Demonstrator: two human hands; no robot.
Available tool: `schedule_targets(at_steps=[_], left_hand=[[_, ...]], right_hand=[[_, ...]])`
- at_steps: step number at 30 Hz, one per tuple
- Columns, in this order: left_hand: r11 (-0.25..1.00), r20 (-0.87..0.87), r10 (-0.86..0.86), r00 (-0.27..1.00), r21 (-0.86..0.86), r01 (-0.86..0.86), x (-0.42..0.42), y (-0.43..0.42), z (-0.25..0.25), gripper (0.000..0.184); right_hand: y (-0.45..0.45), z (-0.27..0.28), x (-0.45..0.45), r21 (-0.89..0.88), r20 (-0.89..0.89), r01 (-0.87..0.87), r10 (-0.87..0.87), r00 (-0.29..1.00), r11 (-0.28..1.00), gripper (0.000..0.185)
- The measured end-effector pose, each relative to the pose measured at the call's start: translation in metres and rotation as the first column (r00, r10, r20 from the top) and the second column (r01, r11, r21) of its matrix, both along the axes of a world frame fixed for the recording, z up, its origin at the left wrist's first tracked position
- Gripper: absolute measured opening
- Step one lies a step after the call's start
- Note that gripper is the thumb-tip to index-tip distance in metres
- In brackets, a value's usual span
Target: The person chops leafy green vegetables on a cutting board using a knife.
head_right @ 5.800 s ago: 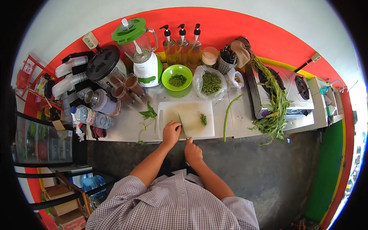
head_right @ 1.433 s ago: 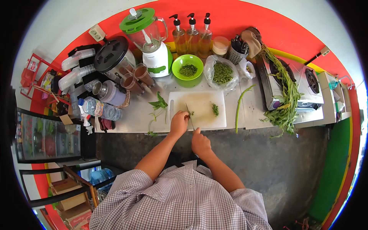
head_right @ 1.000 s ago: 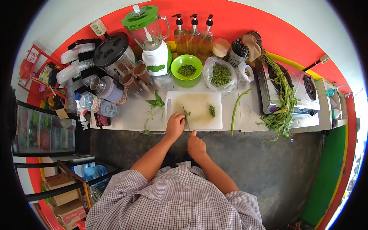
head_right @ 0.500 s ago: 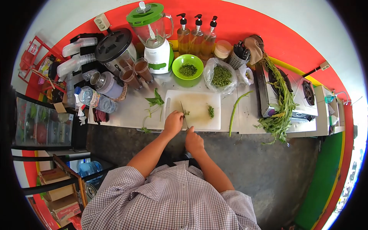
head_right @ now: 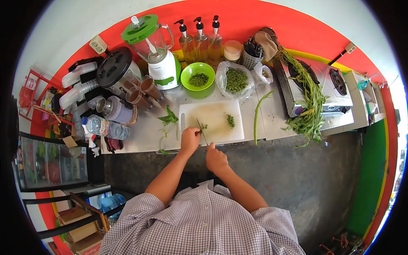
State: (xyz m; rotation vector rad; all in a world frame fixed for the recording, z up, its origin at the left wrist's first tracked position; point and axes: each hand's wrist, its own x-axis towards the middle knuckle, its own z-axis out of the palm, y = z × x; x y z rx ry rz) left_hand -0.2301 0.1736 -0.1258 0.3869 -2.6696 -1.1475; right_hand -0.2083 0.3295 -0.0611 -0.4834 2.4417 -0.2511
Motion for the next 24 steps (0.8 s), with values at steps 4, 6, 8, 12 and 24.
schedule_targets(at_steps=[4,6,8,12,24], left_hand=[[0.995,0.174,-0.021,0.985,0.097,0.004,-0.011,-0.007,0.002,0.008],[0.995,0.184,-0.031,0.982,0.104,0.012,-0.015,-0.011,0.001,0.008],[0.994,0.197,-0.046,0.979,0.103,0.026,-0.012,-0.011,0.000,0.007],[0.994,0.081,-0.046,0.996,-0.090,0.054,0.003,0.001,0.005,0.010],[0.999,-0.046,-0.022,0.999,-0.045,0.020,0.003,-0.007,-0.003,0.010]], right_hand=[[0.001,-0.030,0.007,-0.058,-0.033,0.051,-0.053,0.998,0.997,0.062],[-0.003,-0.029,0.000,0.006,-0.059,-0.001,0.002,0.998,1.000,0.049],[-0.001,-0.021,-0.001,-0.005,-0.057,-0.002,0.002,0.998,1.000,0.047],[0.000,-0.023,0.012,-0.057,-0.066,0.053,-0.056,0.996,0.997,0.042],[0.000,-0.032,0.014,-0.024,0.013,0.058,-0.058,0.998,0.998,0.058]])
